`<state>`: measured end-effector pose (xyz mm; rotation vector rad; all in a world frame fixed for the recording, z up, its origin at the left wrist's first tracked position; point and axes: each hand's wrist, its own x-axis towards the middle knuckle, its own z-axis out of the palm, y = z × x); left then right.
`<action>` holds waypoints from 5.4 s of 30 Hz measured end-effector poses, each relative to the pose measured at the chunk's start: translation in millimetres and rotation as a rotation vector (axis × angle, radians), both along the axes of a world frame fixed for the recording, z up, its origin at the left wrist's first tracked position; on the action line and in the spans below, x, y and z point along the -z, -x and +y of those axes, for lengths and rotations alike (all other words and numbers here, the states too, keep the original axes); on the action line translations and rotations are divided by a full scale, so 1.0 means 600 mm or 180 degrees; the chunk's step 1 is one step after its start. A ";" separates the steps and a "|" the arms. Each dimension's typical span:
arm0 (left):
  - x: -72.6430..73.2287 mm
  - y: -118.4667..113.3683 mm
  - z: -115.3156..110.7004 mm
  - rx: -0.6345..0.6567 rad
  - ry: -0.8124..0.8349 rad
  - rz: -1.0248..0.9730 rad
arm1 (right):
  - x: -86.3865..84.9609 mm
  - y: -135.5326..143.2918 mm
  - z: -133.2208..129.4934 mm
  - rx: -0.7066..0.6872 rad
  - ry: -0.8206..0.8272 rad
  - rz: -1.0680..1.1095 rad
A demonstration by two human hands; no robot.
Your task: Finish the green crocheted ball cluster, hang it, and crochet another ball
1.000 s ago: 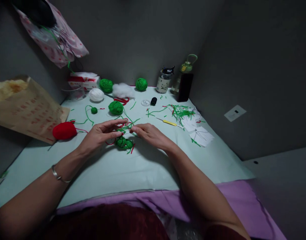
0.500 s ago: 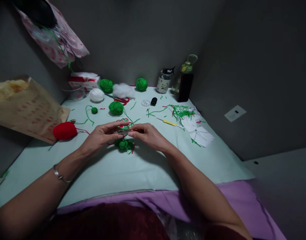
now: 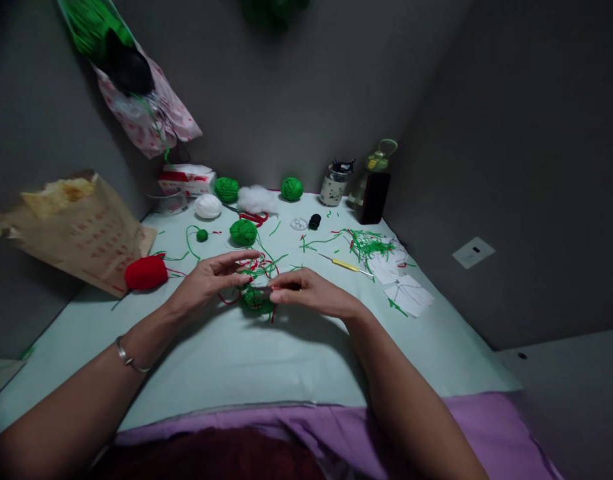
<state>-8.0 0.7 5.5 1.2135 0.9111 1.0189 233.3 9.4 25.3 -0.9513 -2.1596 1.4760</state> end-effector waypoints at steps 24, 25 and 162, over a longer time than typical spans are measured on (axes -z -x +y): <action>0.019 0.052 0.046 -0.1025 -0.0210 -0.0149 | 0.023 0.023 0.000 0.0868 -0.1116 -0.1030; 0.022 0.059 0.052 -0.1076 -0.0290 -0.0016 | 0.022 0.013 0.007 0.1072 -0.1421 -0.1352; -0.024 0.184 0.161 -0.0372 -0.0867 0.4158 | 0.004 0.039 -0.012 0.1821 0.0541 0.2104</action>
